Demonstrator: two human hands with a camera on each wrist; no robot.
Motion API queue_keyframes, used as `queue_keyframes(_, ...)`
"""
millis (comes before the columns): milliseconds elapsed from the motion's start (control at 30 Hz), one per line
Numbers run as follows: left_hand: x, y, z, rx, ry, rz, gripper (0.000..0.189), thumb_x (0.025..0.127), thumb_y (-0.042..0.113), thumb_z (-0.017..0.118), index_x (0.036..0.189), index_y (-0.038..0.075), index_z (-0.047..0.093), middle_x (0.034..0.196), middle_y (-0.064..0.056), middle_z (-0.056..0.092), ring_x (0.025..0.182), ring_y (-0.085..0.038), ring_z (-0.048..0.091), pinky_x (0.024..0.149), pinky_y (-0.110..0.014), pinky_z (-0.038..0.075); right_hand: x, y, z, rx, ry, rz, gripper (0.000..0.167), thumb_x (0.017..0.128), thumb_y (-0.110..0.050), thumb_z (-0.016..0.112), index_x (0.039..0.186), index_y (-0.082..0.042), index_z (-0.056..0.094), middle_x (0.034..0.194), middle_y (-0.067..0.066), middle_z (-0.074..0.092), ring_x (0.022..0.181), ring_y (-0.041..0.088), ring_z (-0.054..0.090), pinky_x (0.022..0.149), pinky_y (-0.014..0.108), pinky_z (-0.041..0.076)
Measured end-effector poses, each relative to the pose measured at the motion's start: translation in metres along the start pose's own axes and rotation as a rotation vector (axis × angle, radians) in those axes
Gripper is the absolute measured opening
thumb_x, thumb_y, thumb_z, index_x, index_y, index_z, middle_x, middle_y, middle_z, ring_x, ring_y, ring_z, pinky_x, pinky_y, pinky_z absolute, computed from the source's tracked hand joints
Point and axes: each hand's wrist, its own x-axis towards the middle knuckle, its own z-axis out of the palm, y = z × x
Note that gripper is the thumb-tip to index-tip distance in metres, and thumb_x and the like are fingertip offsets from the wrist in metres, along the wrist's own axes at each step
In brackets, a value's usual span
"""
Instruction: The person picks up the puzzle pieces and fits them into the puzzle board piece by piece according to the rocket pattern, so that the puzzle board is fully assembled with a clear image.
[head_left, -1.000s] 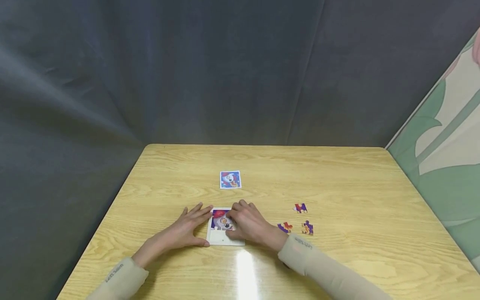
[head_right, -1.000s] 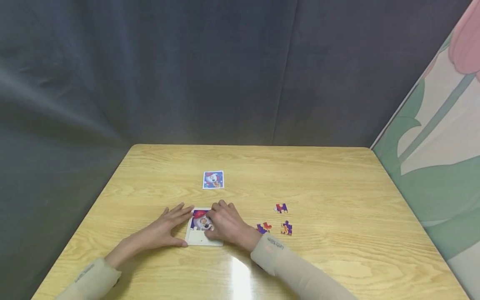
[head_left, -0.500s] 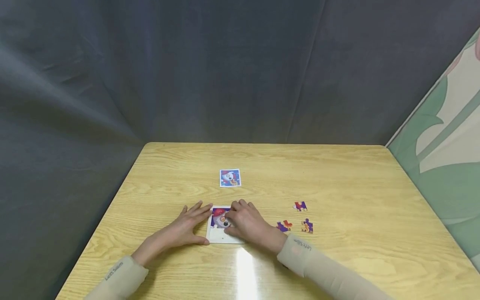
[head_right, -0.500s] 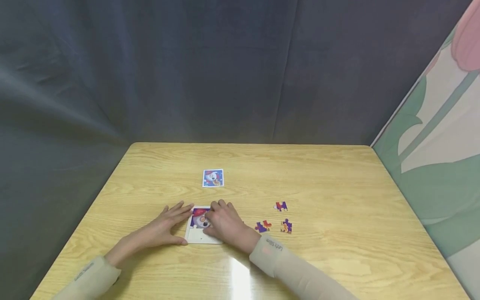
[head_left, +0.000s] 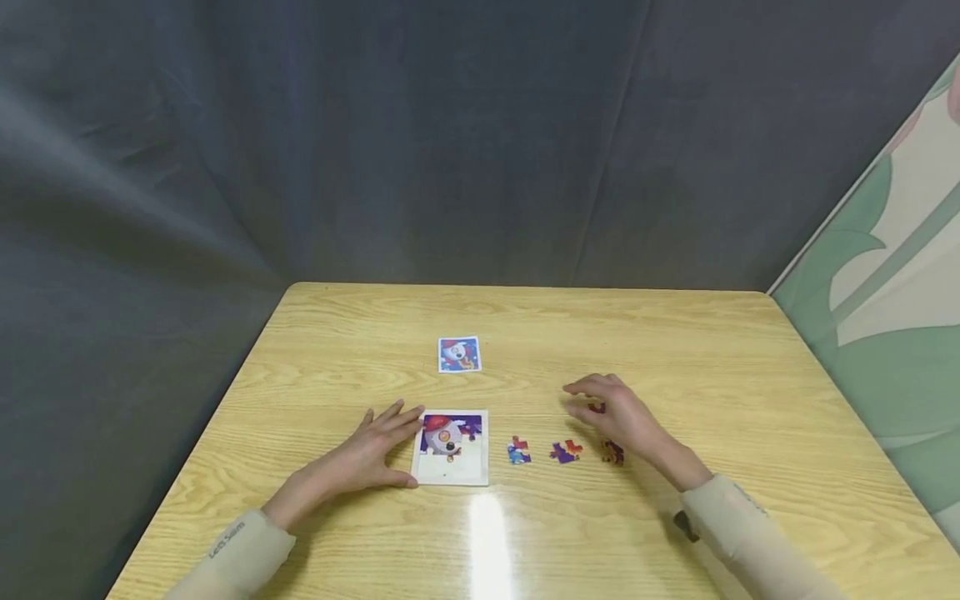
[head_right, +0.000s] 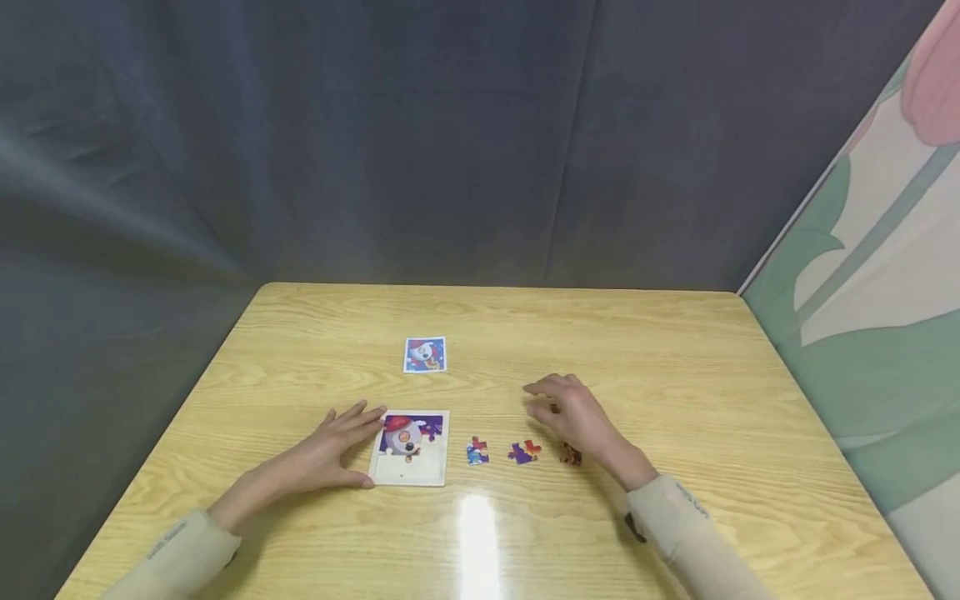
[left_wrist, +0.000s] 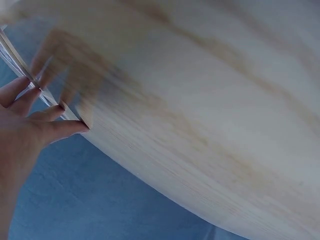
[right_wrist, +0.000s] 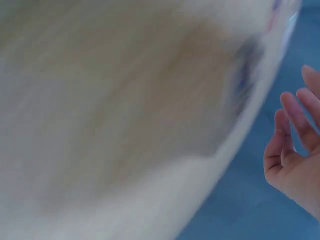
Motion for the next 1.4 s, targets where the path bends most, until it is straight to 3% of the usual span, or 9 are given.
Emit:
queue_keyframes(167,-0.003,-0.001,0.001,-0.005,-0.009,-0.013,0.09,0.076,0.053,0.074,0.145,0.005,0.042,0.156,-0.009,0.028,0.144,-0.04,0.015,0.106,-0.072,0.009,-0.022,0.04,-0.015,0.006,-0.062,0.068,0.035,0.083,-0.007,0.075,0.116,0.0,0.066,0.108,0.009,0.068,0.099,0.029,0.059,0.086,0.049,0.047)
queue_keyframes(333,-0.004,-0.002,0.001,-0.003,-0.003,-0.011,0.09,0.075,0.053,0.074,0.144,0.005,0.043,0.156,-0.009,0.028,0.143,-0.04,0.016,0.106,-0.073,0.009,-0.029,0.052,-0.018,0.043,-0.109,0.088,0.037,0.083,-0.011,0.075,0.118,-0.001,0.066,0.112,0.011,0.062,0.101,0.03,0.056,0.084,0.049,0.049)
queue_keyframes(667,-0.001,-0.001,0.001,0.006,0.002,-0.002,0.09,0.076,0.055,0.073,0.145,0.006,0.043,0.156,-0.008,0.028,0.144,-0.039,0.015,0.106,-0.072,0.01,-0.031,0.059,-0.019,0.051,-0.089,0.103,0.031,0.08,-0.007,0.077,0.109,0.0,0.069,0.11,0.011,0.059,0.094,0.025,0.055,0.074,0.031,0.051)
queue_keyframes(800,0.0,-0.001,0.001,0.007,0.0,-0.003,0.09,0.076,0.055,0.073,0.145,0.006,0.042,0.157,-0.008,0.027,0.144,-0.039,0.015,0.107,-0.072,0.009,-0.031,0.059,-0.019,0.064,-0.066,0.114,0.027,0.08,-0.006,0.077,0.105,-0.001,0.069,0.104,0.009,0.059,0.081,0.019,0.048,0.063,0.024,0.043)
queue_keyframes(967,0.0,0.001,0.001,-0.005,-0.004,-0.007,0.089,0.076,0.053,0.074,0.144,0.005,0.043,0.156,-0.009,0.028,0.144,-0.04,0.015,0.106,-0.072,0.009,-0.033,0.057,-0.018,0.024,-0.042,0.101,0.023,0.081,-0.009,0.077,0.101,-0.003,0.067,0.098,0.005,0.059,0.079,0.016,0.045,0.064,0.024,0.041)
queue_keyframes(1400,0.001,-0.001,0.003,0.003,0.002,-0.004,0.09,0.076,0.054,0.073,0.144,0.005,0.043,0.156,-0.009,0.028,0.144,-0.04,0.016,0.106,-0.072,0.009,-0.032,0.048,-0.017,-0.136,-0.029,0.064,0.024,0.079,-0.012,0.078,0.098,-0.003,0.066,0.095,0.004,0.064,0.084,0.015,0.058,0.071,0.031,0.055)
